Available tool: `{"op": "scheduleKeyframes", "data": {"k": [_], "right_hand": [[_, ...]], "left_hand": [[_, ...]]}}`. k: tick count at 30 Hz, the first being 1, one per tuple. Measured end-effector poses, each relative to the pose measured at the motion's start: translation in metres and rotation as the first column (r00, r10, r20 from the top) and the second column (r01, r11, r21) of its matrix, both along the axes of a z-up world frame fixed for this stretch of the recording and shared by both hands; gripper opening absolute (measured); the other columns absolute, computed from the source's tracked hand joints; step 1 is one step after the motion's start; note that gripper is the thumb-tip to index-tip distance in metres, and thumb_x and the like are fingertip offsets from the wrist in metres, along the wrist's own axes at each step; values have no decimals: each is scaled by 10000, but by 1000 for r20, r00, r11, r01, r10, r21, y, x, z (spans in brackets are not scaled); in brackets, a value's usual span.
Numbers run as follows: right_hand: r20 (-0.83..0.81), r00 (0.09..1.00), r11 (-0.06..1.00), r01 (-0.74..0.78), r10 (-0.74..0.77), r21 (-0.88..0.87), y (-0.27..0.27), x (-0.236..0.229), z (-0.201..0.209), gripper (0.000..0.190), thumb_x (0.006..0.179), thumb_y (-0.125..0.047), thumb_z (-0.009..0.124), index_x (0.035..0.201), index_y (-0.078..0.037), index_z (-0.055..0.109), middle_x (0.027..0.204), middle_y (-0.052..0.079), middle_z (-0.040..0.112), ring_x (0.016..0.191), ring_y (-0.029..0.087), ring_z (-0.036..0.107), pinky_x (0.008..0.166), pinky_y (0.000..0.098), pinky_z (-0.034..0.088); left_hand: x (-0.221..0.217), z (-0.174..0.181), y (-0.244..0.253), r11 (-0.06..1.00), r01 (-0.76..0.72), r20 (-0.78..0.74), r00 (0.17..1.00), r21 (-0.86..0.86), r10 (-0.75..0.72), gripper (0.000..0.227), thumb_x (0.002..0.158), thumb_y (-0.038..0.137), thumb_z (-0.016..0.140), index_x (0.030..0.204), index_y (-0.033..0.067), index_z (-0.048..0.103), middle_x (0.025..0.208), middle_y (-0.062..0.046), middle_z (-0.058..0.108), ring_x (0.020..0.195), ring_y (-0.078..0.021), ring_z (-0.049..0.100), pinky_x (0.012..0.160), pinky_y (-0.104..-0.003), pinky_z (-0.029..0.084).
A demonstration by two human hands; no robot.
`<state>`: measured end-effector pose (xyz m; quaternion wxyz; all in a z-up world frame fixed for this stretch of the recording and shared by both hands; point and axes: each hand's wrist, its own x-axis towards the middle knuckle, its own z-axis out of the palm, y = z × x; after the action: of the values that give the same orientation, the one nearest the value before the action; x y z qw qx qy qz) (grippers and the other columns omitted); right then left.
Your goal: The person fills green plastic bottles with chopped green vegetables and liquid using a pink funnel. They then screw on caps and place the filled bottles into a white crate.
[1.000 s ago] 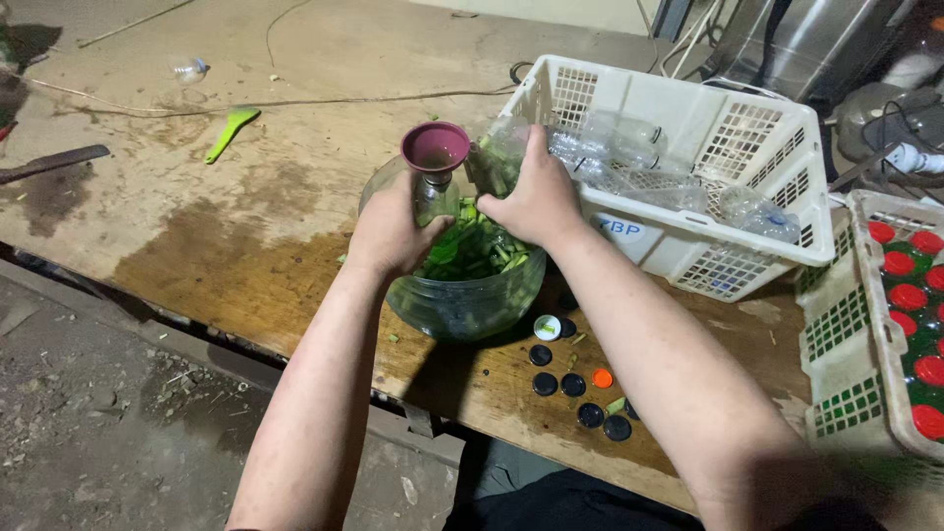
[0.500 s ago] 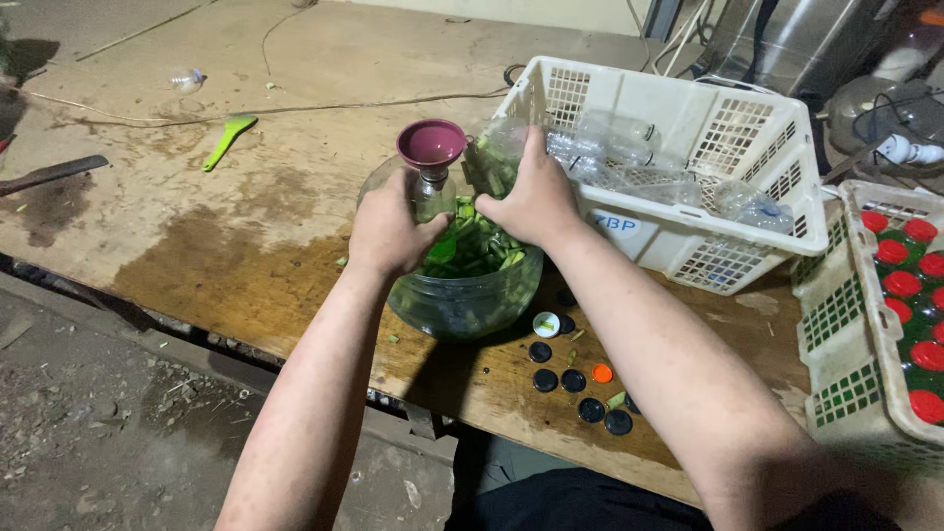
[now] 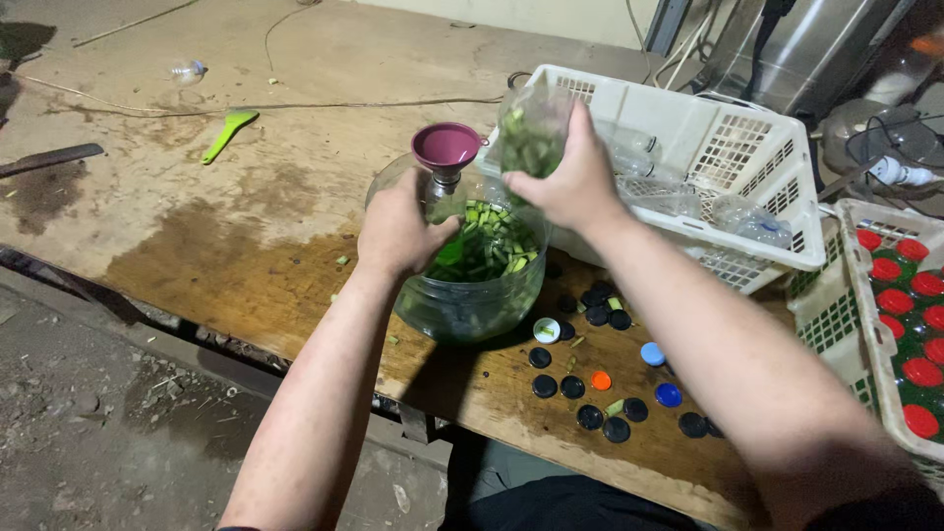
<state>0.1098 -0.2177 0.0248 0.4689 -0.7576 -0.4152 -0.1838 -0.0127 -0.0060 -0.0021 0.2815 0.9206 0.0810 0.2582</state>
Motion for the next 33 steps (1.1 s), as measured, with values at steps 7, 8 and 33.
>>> {"op": "scheduleKeyframes", "data": {"k": [7,8,33], "right_hand": [[386,922,924,179,-38,-337,-5,9,56,934,716,-227,899,1475,-21,395,1326,263,603,1237,425,605,1054,457,497],[401,915,902,205,-39,-380,-5,9,61,931,706,-240,896,1467,-31,402,1318,249,606,1213,425,607,1022,469,501],[730,678,816,371,88,-443,1,6,93,852,631,-277,910,1363,-64,530,1241,143,629,1145,355,628,876,493,513]], "left_hand": [[0,1,-2,1000,4,18,1000,22,-5,560,714,297,895,1127,29,627,1028,-188,748,976,-360,717,865,-447,553],[0,1,-2,1000,4,15,1000,19,-4,560,714,297,894,1130,32,627,1027,-189,748,977,-362,717,866,-449,552],[1,2,-3,1000,-26,-24,999,12,26,567,706,307,886,1161,74,640,957,-188,744,936,-371,715,825,-478,548]]}}
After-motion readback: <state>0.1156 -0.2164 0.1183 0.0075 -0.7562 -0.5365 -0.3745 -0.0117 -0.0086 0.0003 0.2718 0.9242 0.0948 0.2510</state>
